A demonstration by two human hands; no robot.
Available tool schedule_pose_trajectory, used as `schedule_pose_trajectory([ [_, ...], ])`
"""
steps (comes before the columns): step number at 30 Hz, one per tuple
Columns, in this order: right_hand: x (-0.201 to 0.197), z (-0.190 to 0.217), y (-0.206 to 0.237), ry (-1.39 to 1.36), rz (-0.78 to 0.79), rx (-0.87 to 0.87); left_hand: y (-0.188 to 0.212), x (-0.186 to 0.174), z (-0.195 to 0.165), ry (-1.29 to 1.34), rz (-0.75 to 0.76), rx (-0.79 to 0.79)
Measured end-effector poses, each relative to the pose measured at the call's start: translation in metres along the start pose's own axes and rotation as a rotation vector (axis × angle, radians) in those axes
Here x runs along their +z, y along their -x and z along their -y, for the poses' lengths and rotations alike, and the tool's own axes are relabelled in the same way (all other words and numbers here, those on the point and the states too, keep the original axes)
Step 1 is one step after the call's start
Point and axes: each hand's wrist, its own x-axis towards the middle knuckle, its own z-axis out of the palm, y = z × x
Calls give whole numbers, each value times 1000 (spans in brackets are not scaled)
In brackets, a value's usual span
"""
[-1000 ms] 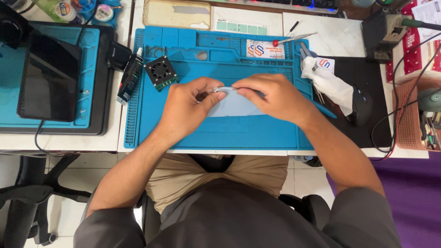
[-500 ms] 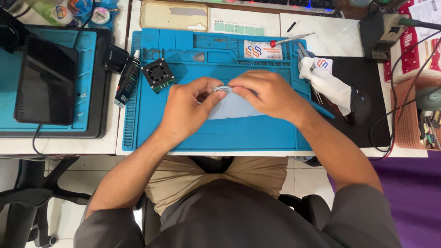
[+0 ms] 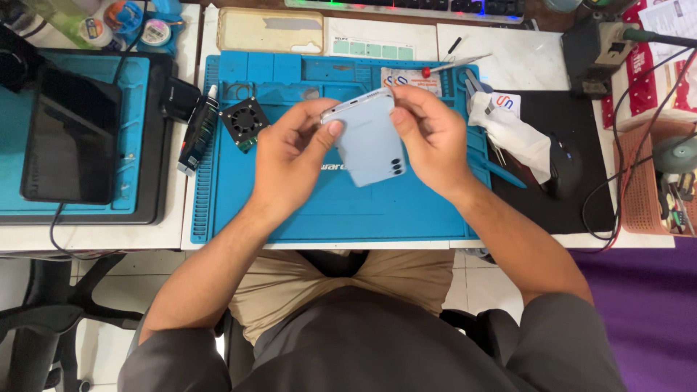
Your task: The person uses a heat gun on the back of a disassembled smartphone, then places a new back cover on it. They press the cover into place and wrap multiple rubber bands around the phone to hold it together while the adhesive sets.
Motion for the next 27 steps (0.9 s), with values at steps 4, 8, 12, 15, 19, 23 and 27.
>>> schedule_pose_trajectory([
  [4, -11, 17, -1, 191, 116, -69, -5, -8, -17, -344, 37, 157],
  [8, -18, 33, -7, 420, 184, -181, -8, -6, -33, -463, 100, 219],
  [12, -23, 47, -12, 467, 243, -126, -11, -1, -41, -510, 131, 211],
  [15, -24, 54, -18, 515, 275, -114, -11, 2, -44, -444, 160, 266],
  [19, -23, 61, -25, 476, 353, -108, -12, 3, -49, -484, 215, 230],
  [23, -18, 63, -32, 526, 373, -151, -14, 4, -49, -517, 219, 263],
  [27, -13, 61, -35, 497, 400, -99, -15, 4, -45, -487, 221, 283],
])
